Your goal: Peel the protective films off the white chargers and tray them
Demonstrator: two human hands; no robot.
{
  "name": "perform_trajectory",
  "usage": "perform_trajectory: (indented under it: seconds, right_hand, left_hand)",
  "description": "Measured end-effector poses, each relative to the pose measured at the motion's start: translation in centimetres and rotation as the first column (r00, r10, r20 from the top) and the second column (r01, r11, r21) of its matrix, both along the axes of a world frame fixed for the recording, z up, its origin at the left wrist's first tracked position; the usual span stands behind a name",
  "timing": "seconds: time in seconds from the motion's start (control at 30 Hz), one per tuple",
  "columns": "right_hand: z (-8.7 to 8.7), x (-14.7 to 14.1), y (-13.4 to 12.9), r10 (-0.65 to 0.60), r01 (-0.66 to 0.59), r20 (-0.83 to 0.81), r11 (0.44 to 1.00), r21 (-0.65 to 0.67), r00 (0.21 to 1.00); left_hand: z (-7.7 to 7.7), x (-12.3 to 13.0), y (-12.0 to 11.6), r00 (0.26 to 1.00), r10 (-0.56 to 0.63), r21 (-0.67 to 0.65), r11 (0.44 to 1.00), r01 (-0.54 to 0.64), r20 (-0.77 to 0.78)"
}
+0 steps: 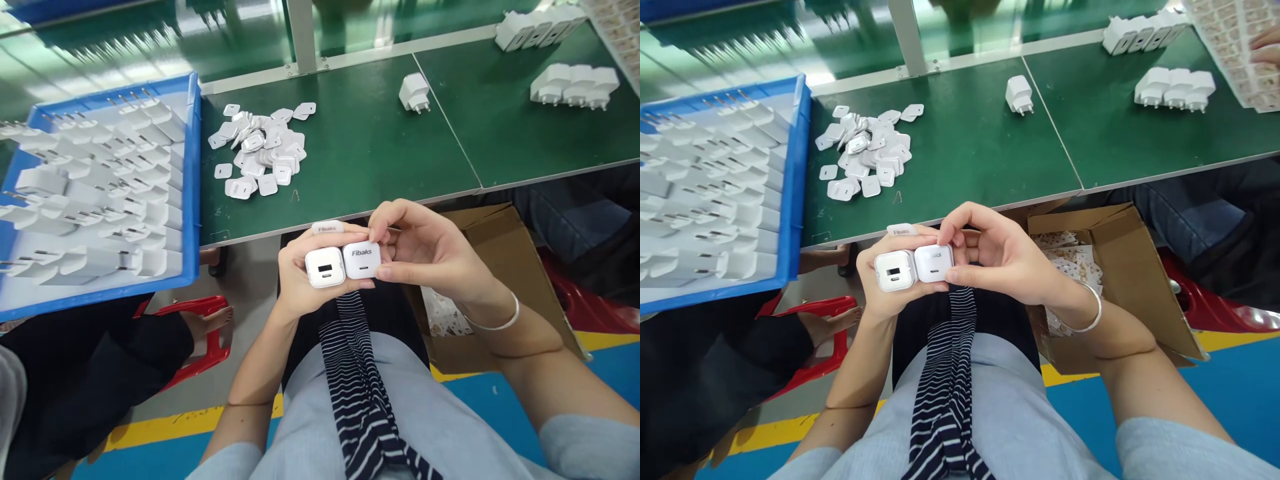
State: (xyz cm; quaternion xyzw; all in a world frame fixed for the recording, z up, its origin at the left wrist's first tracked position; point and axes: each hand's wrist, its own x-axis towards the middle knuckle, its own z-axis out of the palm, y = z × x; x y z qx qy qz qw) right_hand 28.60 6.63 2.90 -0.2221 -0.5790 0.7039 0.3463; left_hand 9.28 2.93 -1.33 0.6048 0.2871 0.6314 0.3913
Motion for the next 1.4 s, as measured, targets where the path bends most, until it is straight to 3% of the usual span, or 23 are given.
perform_trajectory:
  seconds: [0.17,0.33,0.5,0.7,0.83,0.9,0.97,1.07,1.2,1.4]
  right_hand:
    - [-0.2,-0.3,0.0,-0.022,0.022,0.005,1.0,-0.007,1.0]
    - [-1.0,-1.2,0.1,-0.096,0.095,-0.039,0.995,-0.005,0.995]
    - [-0.7,-1.1,1.6,-0.04,0.04,0.047,0.999,-0.003,0.998]
    - [0.2,-2.1,3.0,-0.166,0.088,0.282,0.959,0.27,0.945]
    - [0.9,-2.3,2.8,-0.371,0.238,0.257,0.871,0.431,0.892]
    - [1.6,-2.1,2.5,-0.431,0.307,0.229,0.849,0.43,0.873]
    - [2.2,-1.7,2.0,-0.366,0.27,0.241,0.896,0.353,0.899]
    - [2.5,-1.6,1.1,-0.17,0.112,0.282,0.972,0.209,0.944]
    - [1.9,-1.9,0.5,-0.07,0.031,0.314,0.991,0.128,0.947]
    - [1.5,-2.3,0.8,-0.053,0.018,0.35,0.995,0.101,0.935]
  left_hand:
    - [0.0,0.2,0.0,1.0,0.012,0.003,1.0,-0.012,-0.015]
    - [0.1,0.4,-0.3,0.989,0.119,0.016,0.993,-0.118,-0.086]
    - [0.5,-0.3,-0.6,0.962,0.115,0.009,0.993,-0.117,-0.248]
    - [0.9,-0.9,-0.9,0.877,0.106,0.022,0.994,-0.108,-0.47]
    - [0.5,-1.1,-1.1,0.876,0.07,-0.058,0.992,-0.111,-0.477]
    - [0.3,-1.2,-1.1,0.888,0.085,-0.066,0.989,-0.129,-0.451]
    - [0.1,-1.3,-1.0,0.9,0.115,-0.065,0.986,-0.157,-0.42]
    - [0.0,-1.2,-0.9,0.923,0.128,-0.069,0.984,-0.164,-0.364]
    - [0.1,-1.0,-0.8,0.936,0.111,-0.067,0.988,-0.141,-0.335]
    - [0.1,-0.8,-0.8,0.928,0.111,-0.064,0.988,-0.143,-0.356]
